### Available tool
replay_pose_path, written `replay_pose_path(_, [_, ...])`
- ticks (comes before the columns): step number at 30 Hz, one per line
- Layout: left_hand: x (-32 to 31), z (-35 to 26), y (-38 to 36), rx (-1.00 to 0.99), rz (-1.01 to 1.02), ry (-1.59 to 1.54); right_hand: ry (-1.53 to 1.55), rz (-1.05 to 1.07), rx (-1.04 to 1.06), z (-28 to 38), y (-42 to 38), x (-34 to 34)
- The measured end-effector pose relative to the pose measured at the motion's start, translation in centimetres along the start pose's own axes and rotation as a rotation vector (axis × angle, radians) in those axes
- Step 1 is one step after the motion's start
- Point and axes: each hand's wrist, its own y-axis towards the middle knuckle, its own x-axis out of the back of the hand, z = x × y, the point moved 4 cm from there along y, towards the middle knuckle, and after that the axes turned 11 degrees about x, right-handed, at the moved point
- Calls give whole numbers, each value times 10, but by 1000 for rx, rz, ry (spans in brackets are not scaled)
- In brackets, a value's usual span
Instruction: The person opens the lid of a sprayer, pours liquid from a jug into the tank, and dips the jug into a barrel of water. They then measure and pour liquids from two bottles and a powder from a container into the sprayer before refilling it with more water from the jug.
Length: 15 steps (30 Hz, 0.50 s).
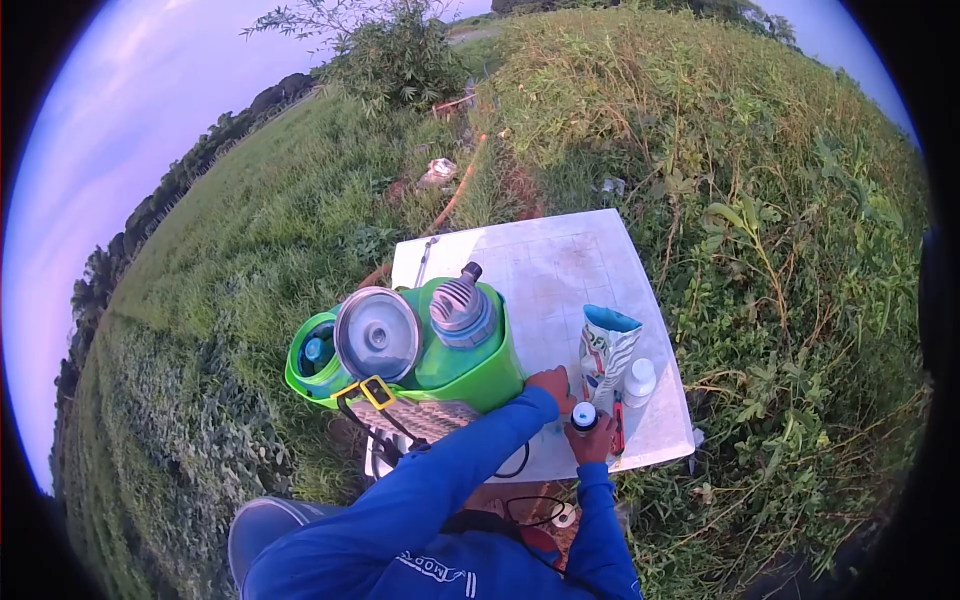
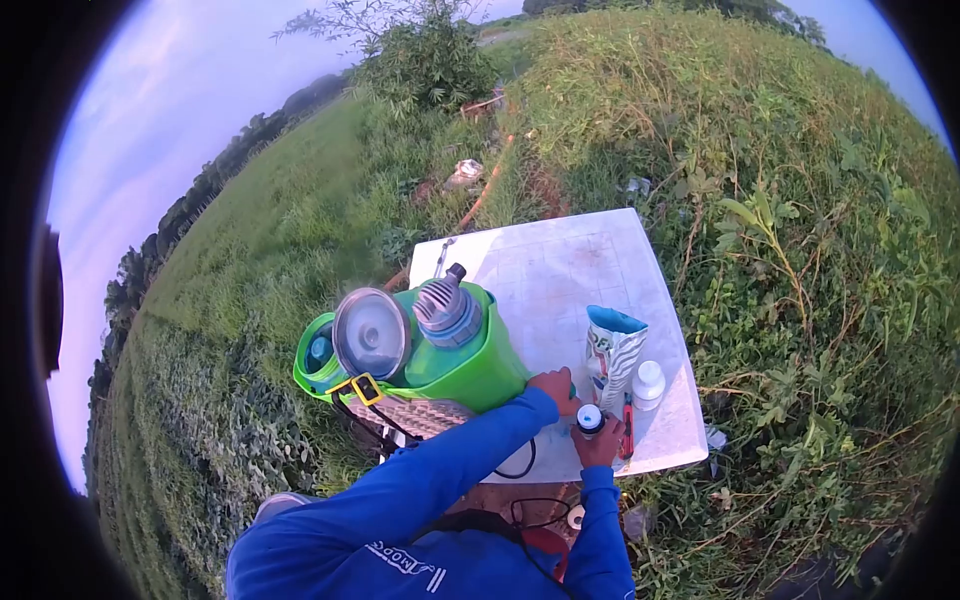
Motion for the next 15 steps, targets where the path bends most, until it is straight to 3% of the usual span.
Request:
replay_pose_path(6, [16, -9, -24, -62, 47, 1, -39, 86, 51, -19, -2, -5])
replay_pose_path(15, [100, -27, -78, -169, -7, -65, -118, 158, 60, -20, -13, 11])
